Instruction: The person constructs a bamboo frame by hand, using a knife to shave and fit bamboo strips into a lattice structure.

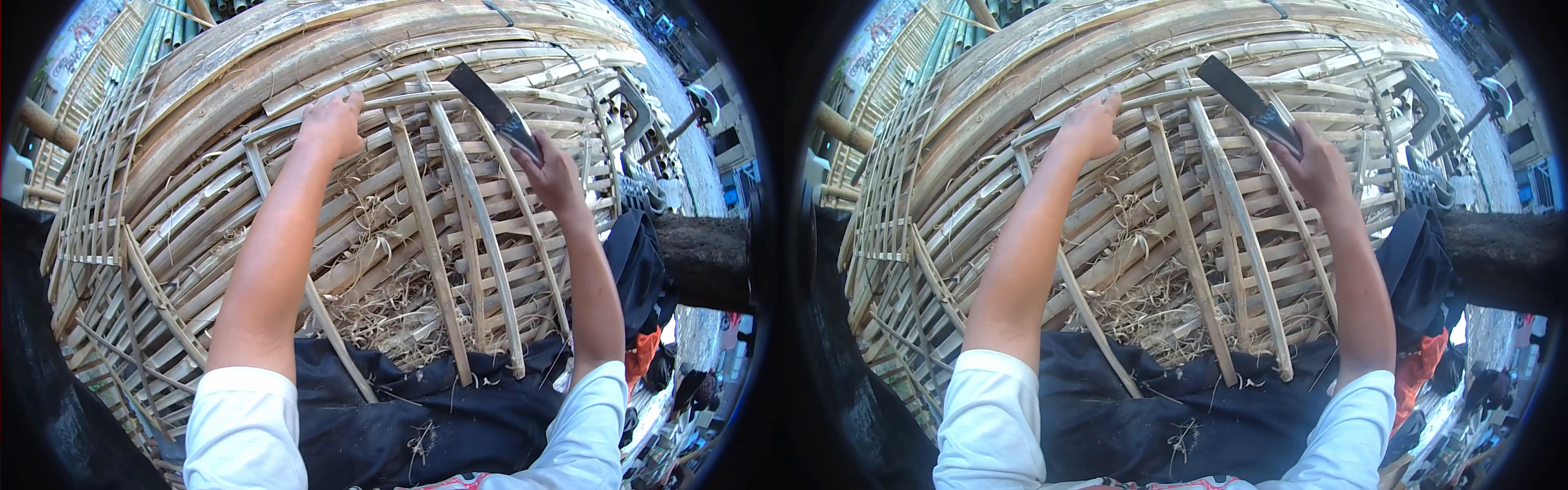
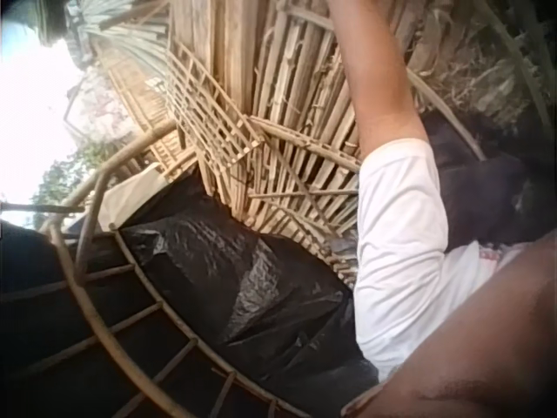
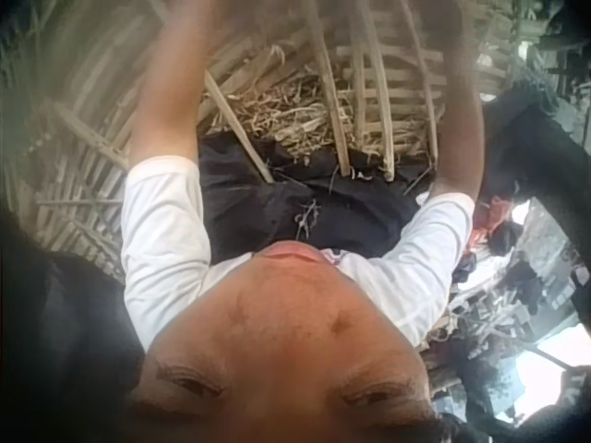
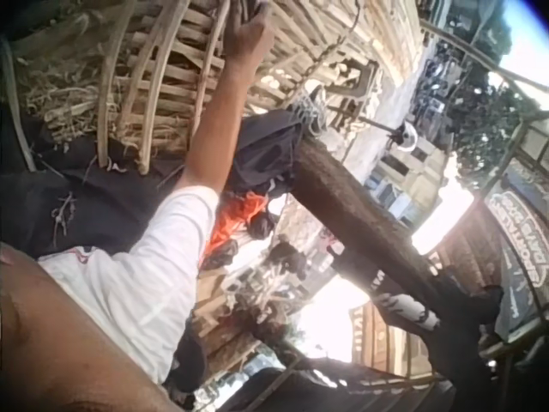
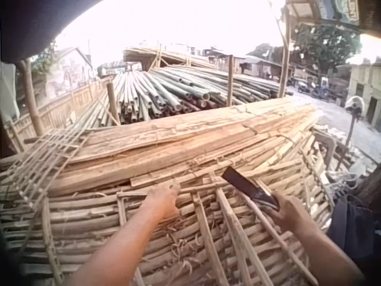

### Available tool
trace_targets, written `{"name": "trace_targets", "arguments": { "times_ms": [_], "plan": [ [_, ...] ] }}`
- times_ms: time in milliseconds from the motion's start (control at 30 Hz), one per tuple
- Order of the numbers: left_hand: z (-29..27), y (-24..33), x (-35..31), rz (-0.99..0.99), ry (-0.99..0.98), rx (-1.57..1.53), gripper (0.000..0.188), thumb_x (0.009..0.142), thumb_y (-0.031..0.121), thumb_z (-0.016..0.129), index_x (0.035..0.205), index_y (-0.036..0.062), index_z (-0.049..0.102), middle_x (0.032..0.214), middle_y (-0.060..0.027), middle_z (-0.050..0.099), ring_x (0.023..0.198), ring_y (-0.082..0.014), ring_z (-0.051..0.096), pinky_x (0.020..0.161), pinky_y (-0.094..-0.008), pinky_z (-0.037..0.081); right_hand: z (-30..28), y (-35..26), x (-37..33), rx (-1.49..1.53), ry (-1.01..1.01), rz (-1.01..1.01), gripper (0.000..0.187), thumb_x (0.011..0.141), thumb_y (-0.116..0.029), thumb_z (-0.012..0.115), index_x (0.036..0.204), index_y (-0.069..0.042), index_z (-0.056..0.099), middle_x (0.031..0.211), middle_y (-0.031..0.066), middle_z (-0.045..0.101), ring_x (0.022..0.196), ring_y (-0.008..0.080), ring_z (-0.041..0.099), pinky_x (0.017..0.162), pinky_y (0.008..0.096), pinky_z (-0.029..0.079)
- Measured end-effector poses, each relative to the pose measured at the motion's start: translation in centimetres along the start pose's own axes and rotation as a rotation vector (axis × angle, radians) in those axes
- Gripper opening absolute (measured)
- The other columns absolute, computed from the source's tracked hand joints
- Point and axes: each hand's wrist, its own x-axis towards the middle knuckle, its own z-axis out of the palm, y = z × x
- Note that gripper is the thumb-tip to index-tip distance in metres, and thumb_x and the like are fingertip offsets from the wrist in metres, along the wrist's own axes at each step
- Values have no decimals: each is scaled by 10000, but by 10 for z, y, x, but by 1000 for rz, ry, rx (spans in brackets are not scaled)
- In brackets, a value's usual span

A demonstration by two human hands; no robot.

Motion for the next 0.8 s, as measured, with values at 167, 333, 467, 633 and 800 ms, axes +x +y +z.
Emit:
{"name": "trace_targets", "arguments": {
  "times_ms": [167,333,467,633,800],
  "plan": [
    [3,-1,1,4,-16,-5,748,767,141,656,1455,69,373,1306,-210,561,1256,-358,532,1041,-469,442,3,29,43,-141,22,-257,443,930,-505,616,1105,-99,587,807,183,694,759,411,682,635,492,517],
    [13,-8,1,24,37,38,741,787,209,711,1449,100,397,1291,-192,578,1227,-343,568,1039,-474,447,15,45,55,-171,30,-344,454,941,-526,594,1109,-104,582,773,165,692,719,396,683,603,490,517],
    [11,-5,4,17,19,52,745,780,183,700,1451,89,392,1296,-199,572,1228,-344,565,1038,-477,450,15,49,59,-146,38,-403,472,942,-552,577,1084,-102,602,760,159,692,706,389,685,597,479,519],
    [12,-5,3,26,24,50,747,780,178,696,1454,80,388,1302,-206,569,1234,-348,560,1037,-465,454,11,37,70,-318,-64,-322,507,926,-590,574,993,-90,624,735,166,686,666,374,680,597,466,523],
    [7,-1,4,35,-11,59,749,781,176,694,1456,74,385,1316,-212,563,1235,-354,558,1040,-448,459,9,42,71,-302,1,-364,515,937,-564,588,969,-50,609,673,144,615,627,331,635,595,430,478]
  ]
}}
